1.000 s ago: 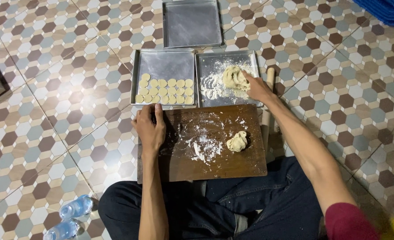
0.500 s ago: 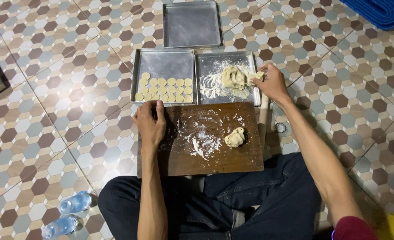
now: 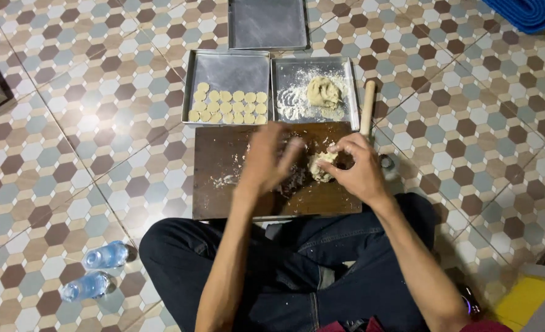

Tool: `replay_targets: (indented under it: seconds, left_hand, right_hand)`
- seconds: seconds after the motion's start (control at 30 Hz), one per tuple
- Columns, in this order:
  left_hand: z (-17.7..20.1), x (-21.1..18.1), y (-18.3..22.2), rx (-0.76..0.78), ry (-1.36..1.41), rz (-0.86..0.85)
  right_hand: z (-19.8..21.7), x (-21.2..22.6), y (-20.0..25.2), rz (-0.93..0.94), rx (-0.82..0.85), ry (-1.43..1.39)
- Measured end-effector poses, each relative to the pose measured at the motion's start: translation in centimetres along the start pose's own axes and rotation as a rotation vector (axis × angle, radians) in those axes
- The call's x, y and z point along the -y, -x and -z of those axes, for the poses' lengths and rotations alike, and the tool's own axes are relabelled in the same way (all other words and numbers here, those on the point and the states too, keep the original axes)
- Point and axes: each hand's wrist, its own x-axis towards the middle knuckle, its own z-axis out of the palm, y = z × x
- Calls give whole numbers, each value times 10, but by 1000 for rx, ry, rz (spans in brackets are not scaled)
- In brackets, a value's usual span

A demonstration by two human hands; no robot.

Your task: Rolling out dough with a rolling pin and cutting it into small circular shapes to be placed on a baking tray.

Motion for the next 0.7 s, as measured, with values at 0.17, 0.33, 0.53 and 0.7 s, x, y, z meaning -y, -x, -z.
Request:
replay_targets:
  seconds: [0.17,0.33,0.53,0.7]
  left_hand:
    - [-53,-19,23,252,145,-171]
    - [-68,-12,29,307,162,-227]
    - [-85,3,33,383,40,-198]
    - [-96,-1,21,312,-204,-249]
  right_hand:
    - [-25,-15,33,41,-225,91]
    - [-28,-20,44,133,-296,140]
    - [-19,-40,51,137,-76,210]
    - [0,-44,45,32,66,-44]
